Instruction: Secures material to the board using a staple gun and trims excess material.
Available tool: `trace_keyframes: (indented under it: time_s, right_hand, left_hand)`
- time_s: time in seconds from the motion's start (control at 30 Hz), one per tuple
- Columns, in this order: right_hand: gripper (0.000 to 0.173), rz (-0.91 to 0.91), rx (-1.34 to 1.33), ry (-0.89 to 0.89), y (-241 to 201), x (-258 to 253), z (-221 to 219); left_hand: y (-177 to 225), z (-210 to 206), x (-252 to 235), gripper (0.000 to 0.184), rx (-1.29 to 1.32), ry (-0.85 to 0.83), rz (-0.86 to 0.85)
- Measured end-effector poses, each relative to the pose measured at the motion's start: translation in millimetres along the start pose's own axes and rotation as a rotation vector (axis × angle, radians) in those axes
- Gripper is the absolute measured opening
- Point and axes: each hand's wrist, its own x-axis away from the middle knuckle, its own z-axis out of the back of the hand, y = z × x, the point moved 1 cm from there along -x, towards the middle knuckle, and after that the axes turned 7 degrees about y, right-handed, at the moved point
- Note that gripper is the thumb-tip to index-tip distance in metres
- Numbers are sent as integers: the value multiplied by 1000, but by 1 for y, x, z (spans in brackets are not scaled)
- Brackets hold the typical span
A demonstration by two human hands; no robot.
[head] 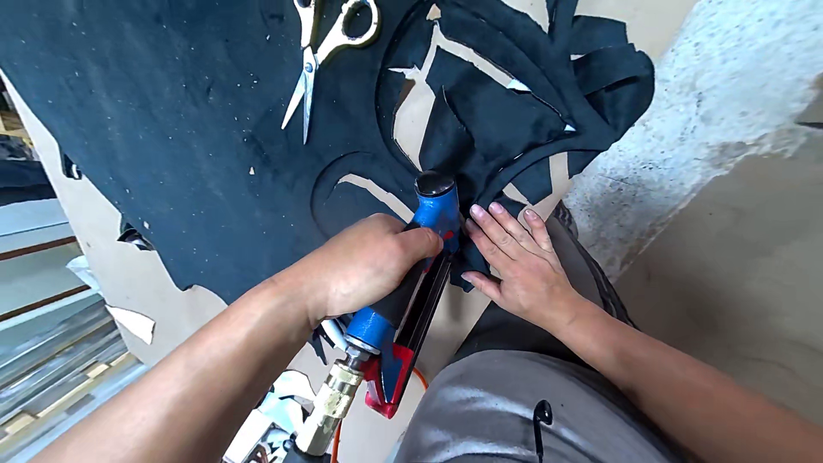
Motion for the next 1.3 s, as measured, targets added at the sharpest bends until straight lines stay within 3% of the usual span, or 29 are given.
trace_keyframes:
  time_s: [0.1,0.17,0.23,0.3,0.37,0.43,0.53,0.63,0.73,0.8,0.93,1.0,1.07,1.13,1.17,1.23,1.3]
  right_hand:
    - [67,3,-68,-14,1,-1,9]
    - [55,-40,-239,-1,10,-11,34]
    - [43,-119,-300,32,24,-36,68]
    - [36,-131,-232,138,38,-79,96]
    - [39,-91,-102,144,48,-139,110]
    - [55,-3,26,-18,47,-199,106]
    - [63,176,139,-217,34,-264,76]
    - [56,259,191,-196,14,-303,51]
    - [59,365,287,-296,4,-339,33]
    - [47,417,326,-298,-7,-361,31]
    - [44,413,506,-511,-36,-371,42]
    - [46,390,605,-612,-47,-364,47]
    - [41,363,649,-695,-49,-357,57]
    - [36,375,627,-772,-47,-356,73]
    - [36,380,585,-827,-44,-358,84]
    - [46,432,510,-977,-34,-362,101]
    - [50,517,535,-1159,-37,-359,118]
  left_hand:
    - [-2,0,7,48,23,9,-17]
    - [-16,5,21,48,30,82,-46]
    - [-44,8,38,46,-133,305,-56]
    - [-80,-1,53,43,-382,651,-60]
    - [-120,-17,50,50,-510,968,-50]
    - [-163,-38,34,65,-497,1129,-23]
    - [-214,-63,-1,77,-311,1098,17]
    - [-223,-96,-21,73,-150,1158,106]
    - [-200,-132,-12,68,-48,1271,-18]
    - [-177,-153,-15,59,-34,1275,-165]
    - [-111,-167,-29,58,28,983,-296]
    - [-87,-168,-41,55,31,931,-313]
    - [-77,-174,-44,49,76,1017,-292]
    - [-76,-180,-30,43,282,1138,-158]
    - [-77,-183,-21,42,459,1121,-58]
    - [-81,-191,-14,42,906,948,101]
    - [-82,-207,-23,41,1282,762,130]
